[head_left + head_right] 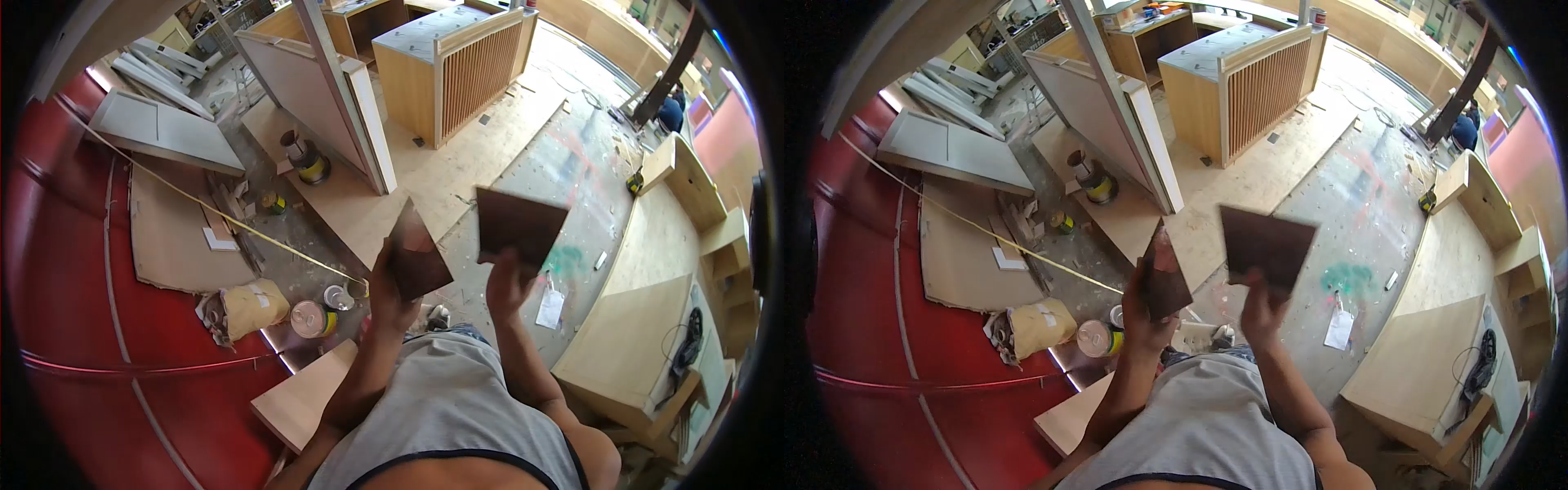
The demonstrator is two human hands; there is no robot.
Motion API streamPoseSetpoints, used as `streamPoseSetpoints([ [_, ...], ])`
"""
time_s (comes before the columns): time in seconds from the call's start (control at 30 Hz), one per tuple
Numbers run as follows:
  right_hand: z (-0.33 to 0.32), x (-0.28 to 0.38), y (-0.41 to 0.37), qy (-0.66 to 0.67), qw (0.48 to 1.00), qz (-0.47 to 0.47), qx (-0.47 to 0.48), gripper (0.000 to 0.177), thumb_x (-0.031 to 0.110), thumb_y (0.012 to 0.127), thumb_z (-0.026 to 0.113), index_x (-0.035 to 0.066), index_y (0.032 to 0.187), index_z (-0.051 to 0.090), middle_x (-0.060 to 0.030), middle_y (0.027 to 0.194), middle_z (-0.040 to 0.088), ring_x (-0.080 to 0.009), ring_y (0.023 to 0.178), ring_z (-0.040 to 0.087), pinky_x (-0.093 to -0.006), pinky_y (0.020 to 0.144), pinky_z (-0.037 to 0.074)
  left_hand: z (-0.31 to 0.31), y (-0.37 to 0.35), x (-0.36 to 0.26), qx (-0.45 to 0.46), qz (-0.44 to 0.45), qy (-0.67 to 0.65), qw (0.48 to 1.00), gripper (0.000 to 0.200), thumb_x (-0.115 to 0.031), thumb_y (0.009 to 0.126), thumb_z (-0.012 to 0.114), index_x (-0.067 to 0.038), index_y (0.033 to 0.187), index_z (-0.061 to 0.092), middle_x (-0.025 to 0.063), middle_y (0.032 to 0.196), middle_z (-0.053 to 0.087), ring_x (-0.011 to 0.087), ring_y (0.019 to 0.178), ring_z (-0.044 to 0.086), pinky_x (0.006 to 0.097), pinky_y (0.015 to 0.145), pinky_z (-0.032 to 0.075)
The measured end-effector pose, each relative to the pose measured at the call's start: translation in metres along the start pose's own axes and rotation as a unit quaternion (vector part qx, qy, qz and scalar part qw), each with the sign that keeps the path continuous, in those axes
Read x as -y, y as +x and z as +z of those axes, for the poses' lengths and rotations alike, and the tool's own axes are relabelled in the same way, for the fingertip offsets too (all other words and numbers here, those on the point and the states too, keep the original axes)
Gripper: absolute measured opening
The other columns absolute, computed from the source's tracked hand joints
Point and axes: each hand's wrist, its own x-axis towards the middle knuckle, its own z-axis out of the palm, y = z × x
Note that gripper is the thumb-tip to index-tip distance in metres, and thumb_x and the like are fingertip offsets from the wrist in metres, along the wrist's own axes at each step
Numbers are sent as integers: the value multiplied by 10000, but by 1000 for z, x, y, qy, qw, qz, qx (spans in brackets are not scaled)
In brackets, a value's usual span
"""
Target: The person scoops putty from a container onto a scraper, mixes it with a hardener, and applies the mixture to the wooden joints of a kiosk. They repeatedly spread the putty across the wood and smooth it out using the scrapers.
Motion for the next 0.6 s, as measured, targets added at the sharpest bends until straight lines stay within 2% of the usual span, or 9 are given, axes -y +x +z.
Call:
streamPoseSetpoints([
  [0.07,12,9,17,-260,879,-312,248,394,-64,869,507,-36,1262,517,-199,1153,596,-301,1054,604,-411,870,509,7,-1,14,-133,82,122,980,370,-330,1023,462,-62,1268,530,86,1179,619,198,1044,636,357,914,532],
  [0.1,28,32,19,-305,890,-99,325,400,-70,857,501,2,1247,555,-205,1158,590,-317,1022,615,-361,862,503,13,-2,17,-133,85,121,980,370,-330,1023,462,-62,1268,530,86,1179,619,198,1044,636,357,914,532],
  [0.2,5,19,26,-437,778,13,451,422,-46,869,536,35,1282,541,-139,1118,622,-311,1000,617,-354,855,499,17,-5,17,-165,157,255,940,412,-302,978,553,-48,1298,500,102,1220,610,216,1101,619,375,939,519],
  [0.27,-15,0,24,-292,899,70,319,423,35,871,617,13,1284,525,-104,1029,640,-256,841,639,-350,737,526,17,-6,14,-185,162,254,935,432,-318,978,550,-45,1308,494,107,1233,601,223,1108,612,383,947,512],
  [0.3,-22,-5,21,-156,952,217,146,177,152,905,616,29,1031,635,-72,758,626,-217,651,627,-320,565,483,17,-10,13,-207,162,254,931,452,-333,978,546,-41,1318,487,112,1246,591,229,1115,606,391,955,505],
  [0.37,-24,11,29,35,966,249,-57,100,164,932,613,75,888,601,-31,665,574,-144,545,564,-286,485,437,-9,-11,4,-222,180,288,914,473,-362,977,543,-39,1318,491,114,1245,584,236,1107,602,382,951,496],
  [0.43,-30,30,30,164,958,231,-37,138,133,942,592,106,818,539,-19,628,525,-128,541,547,-273,474,433,-19,-12,1,-230,200,321,897,495,-391,975,540,-36,1318,494,117,1245,576,244,1099,598,373,948,488],
  [0.5,-16,50,14,104,955,274,-46,124,115,942,573,102,819,562,-16,644,550,-118,548,555,-257,454,434,-7,-9,3,-331,269,389,817,538,-436,973,527,-30,1324,489,115,1270,544,247,1080,584,337,928,477],
  [0.6,-5,44,-18,-33,956,290,42,202,189,897,646,31,802,564,-45,621,556,-141,381,477,-293,322,364,-4,-6,6,-285,349,506,736,532,-461,980,506,18,1202,569,109,1093,607,201,923,570,327,805,474],
])
